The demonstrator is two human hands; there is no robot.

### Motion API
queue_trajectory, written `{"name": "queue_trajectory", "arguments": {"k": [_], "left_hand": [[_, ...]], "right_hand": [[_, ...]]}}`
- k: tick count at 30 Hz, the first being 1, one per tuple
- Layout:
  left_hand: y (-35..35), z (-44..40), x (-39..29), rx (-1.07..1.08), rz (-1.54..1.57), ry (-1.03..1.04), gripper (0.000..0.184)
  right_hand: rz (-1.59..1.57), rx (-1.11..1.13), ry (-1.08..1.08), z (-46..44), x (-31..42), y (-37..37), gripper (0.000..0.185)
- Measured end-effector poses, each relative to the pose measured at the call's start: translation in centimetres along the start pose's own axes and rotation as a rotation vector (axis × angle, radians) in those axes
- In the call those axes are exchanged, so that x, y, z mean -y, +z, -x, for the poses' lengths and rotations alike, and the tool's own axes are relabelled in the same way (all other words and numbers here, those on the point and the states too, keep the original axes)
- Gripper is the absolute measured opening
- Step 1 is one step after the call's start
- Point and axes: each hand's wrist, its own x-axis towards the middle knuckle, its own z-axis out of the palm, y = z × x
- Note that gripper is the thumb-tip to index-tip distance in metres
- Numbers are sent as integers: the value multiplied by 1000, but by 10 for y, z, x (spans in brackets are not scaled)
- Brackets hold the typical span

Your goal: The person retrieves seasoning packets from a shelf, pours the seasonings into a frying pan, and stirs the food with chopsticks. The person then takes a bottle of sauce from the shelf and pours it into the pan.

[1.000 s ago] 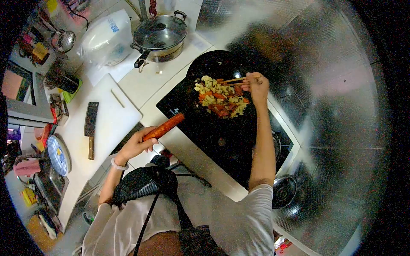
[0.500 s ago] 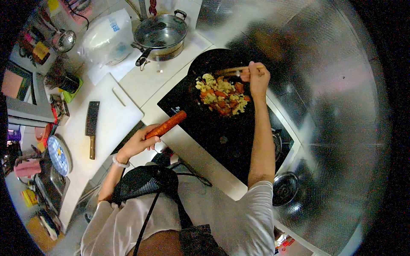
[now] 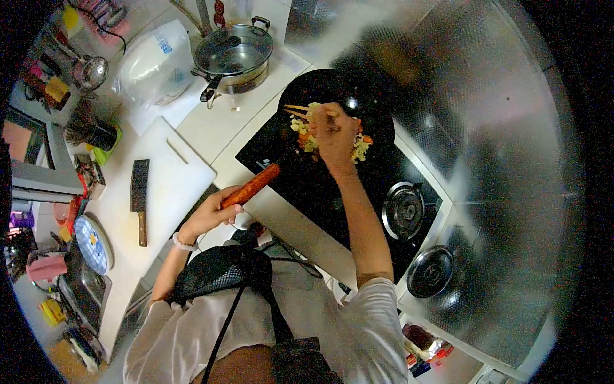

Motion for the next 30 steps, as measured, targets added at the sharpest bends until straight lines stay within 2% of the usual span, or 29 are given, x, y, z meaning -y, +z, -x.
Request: {"name": "queue_trajectory", "arguments": {"k": [1, 2, 4, 5, 6, 10, 12, 14, 15, 16, 19, 23, 25, 28, 29, 30], "left_hand": [[-1, 0, 0, 5, -3, 0, 56], [-1, 0, 0, 5, -2, 3, 56], [-2, 0, 0, 5, 0, 8, 56], [-2, 0, 0, 7, -7, 16, 56], [-2, 0, 1, 11, -14, 22, 56], [-1, -2, -1, 11, -38, 31, 56], [-3, -3, -4, 27, -20, 29, 56], [-5, -5, -5, 46, -48, 23, 55], [-5, -4, -5, 54, -67, 17, 55], [-6, -4, -4, 59, -73, 15, 55], [-5, -4, -2, 61, -31, 26, 55], [-5, -3, -2, 49, -49, 39, 59], [-4, -4, -2, 47, -47, 41, 59], [-5, -7, -4, 86, -29, 63, 59], [-4, -7, -5, 75, -39, 61, 59], [-4, -6, -6, 60, -50, 58, 59]], "right_hand": [[138, 32, -216, 4, -30, -3, 22], [142, 28, -217, 7, -40, -11, 22], [632, 58, -40, 8, -50, -31, 21], [438, -21, -2, 7, -48, -38, 21], [524, -1, 155, 5, -37, -52, 20], [229, -39, 31, 31, 15, -55, 20], [92, 33, 119, 53, 26, -37, 14], [361, 121, 32, 64, 12, -24, 13], [491, 188, 100, 61, 2, -25, 14], [490, 181, 103, 58, -10, -30, 14], [616, 68, -72, 39, -47, -64, 21], [608, 20, 42, 46, 15, -81, 18], [330, 84, 140, 66, 41, -81, 14], [373, 229, -16, 81, 43, -63, 14], [474, 261, 92, 78, 40, -59, 15], [473, 254, 92, 73, 23, -62, 15]]}}
